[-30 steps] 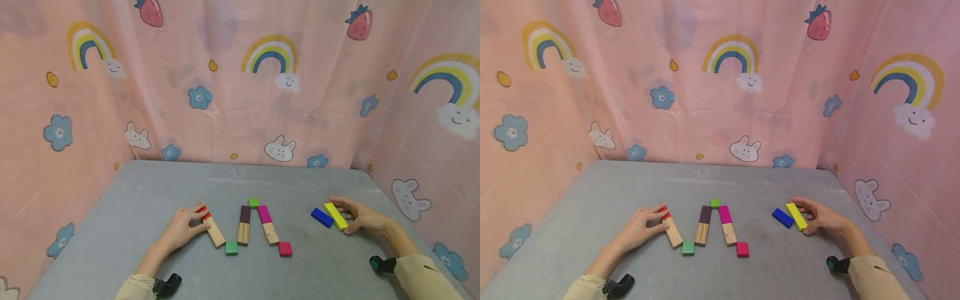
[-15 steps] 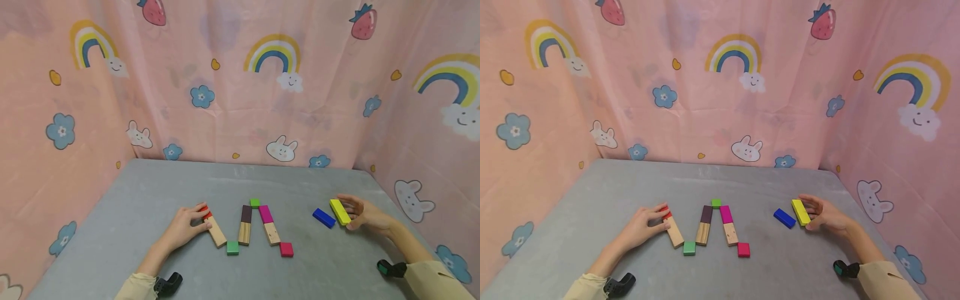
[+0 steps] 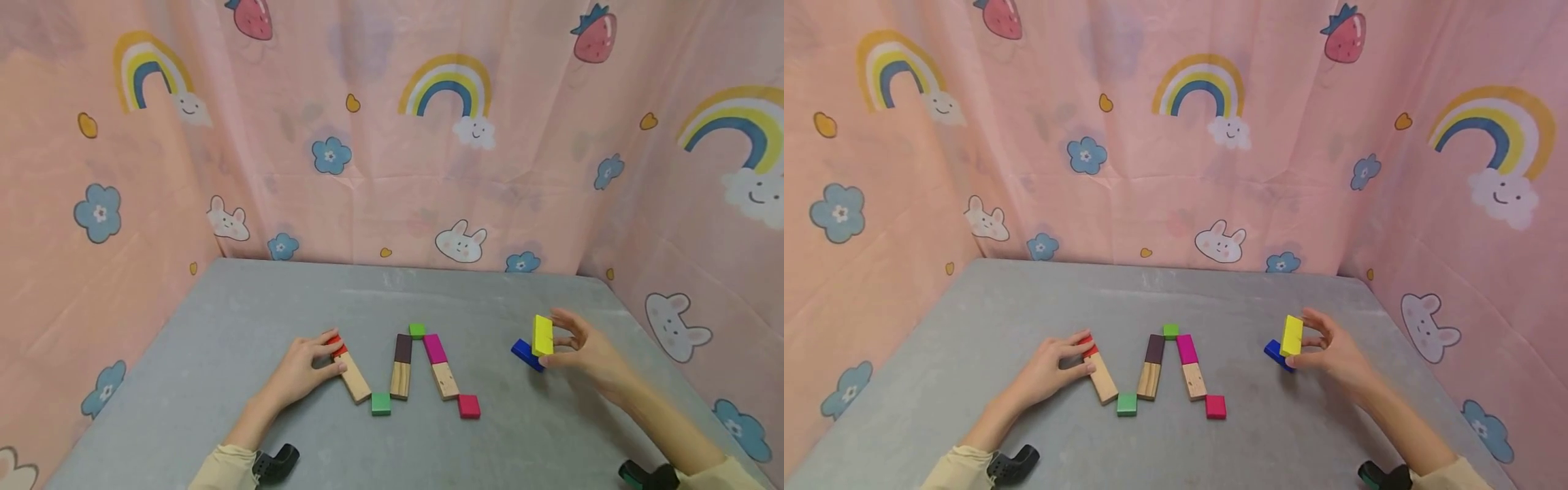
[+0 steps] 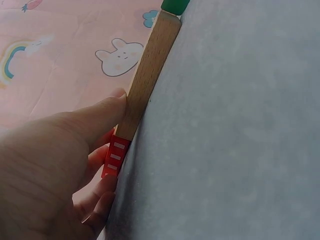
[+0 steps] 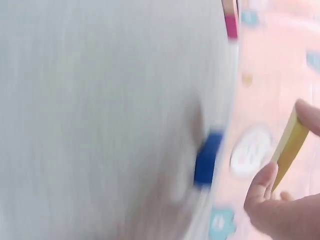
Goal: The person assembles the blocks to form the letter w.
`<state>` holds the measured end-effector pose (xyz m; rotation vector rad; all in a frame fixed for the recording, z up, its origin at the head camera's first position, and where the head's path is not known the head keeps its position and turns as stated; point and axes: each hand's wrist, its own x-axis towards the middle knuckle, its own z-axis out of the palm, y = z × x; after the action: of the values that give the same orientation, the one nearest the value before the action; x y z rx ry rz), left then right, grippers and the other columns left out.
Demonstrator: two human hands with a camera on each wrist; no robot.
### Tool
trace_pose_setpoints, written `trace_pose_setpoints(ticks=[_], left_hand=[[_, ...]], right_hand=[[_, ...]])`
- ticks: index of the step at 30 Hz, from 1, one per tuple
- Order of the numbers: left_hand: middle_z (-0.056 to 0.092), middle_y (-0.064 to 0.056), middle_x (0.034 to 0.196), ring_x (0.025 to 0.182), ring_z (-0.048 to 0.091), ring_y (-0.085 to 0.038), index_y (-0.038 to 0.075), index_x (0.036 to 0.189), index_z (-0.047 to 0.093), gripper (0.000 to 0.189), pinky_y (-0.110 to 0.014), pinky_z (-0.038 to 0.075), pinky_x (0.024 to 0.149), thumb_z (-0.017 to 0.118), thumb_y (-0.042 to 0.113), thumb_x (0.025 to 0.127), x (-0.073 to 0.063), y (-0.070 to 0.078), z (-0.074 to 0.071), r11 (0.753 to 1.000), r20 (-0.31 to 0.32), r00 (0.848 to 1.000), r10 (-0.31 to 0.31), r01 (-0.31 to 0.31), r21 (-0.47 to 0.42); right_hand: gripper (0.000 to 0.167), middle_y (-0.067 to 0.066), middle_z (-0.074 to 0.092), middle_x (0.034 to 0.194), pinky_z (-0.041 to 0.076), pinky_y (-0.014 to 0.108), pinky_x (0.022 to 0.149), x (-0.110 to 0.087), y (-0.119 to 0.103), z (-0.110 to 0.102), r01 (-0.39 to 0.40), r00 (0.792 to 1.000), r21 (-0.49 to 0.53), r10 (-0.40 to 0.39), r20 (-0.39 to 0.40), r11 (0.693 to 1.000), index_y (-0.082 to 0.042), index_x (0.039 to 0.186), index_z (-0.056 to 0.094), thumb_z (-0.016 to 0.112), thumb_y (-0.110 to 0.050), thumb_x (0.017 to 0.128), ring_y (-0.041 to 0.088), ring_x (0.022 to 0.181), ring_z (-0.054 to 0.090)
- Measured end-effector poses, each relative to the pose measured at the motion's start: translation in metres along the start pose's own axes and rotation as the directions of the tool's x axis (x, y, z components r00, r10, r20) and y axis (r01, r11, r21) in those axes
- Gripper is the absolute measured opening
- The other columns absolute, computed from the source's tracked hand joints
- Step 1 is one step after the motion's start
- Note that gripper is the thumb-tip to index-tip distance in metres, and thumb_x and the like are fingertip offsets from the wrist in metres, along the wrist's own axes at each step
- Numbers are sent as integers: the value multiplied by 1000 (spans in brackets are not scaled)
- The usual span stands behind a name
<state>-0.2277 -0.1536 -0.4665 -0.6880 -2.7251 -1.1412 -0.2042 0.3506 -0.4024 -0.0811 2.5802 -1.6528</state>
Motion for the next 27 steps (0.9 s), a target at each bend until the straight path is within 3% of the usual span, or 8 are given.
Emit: trace_pose_setpoints(ticks=[4, 9, 16, 27], left_hand=[[44, -5, 150, 121, 42, -31, 7, 132, 64, 54, -52, 36, 97, 75, 36, 88, 0, -1, 0, 1000, 20, 1000, -12, 12, 5], [43, -5, 150, 122, 42, -32, 7, 133, 63, 54, -52, 36, 98, 74, 36, 89, 1, -1, 0, 1000, 17, 1000, -13, 13, -4], [43, -3, 150, 119, 43, -30, 8, 134, 63, 54, -50, 38, 95, 75, 36, 89, 1, -1, 0, 1000, 15, 1000, -28, 28, 3], [44, -3, 150, 118, 43, -30, 8, 133, 63, 53, -50, 39, 94, 75, 35, 89, 0, 2, -2, 999, 13, 999, -36, 36, 5]], right_hand=[[102, 22, 28, 153, 38, 47, 95, -7, -10, 28, -102, 995, 14, 101, 26, 995, -5, 157, 19, 84, -19, 80, 34, 116, 46], [102, 22, 30, 152, 39, 44, 97, -8, -16, 53, -208, 976, 30, 205, 79, 978, -4, 154, 24, 87, -20, 75, 33, 115, 47], [103, 25, 34, 149, 46, 38, 89, -3, -15, 74, -202, 975, 4, 201, 93, 979, 0, 151, 30, 91, -14, 70, 27, 104, 56], [103, 24, 41, 145, 48, 37, 82, 1, -13, 93, -204, 976, -90, 209, 56, 975, 0, 146, 38, 95, -13, 61, 24, 96, 57]])
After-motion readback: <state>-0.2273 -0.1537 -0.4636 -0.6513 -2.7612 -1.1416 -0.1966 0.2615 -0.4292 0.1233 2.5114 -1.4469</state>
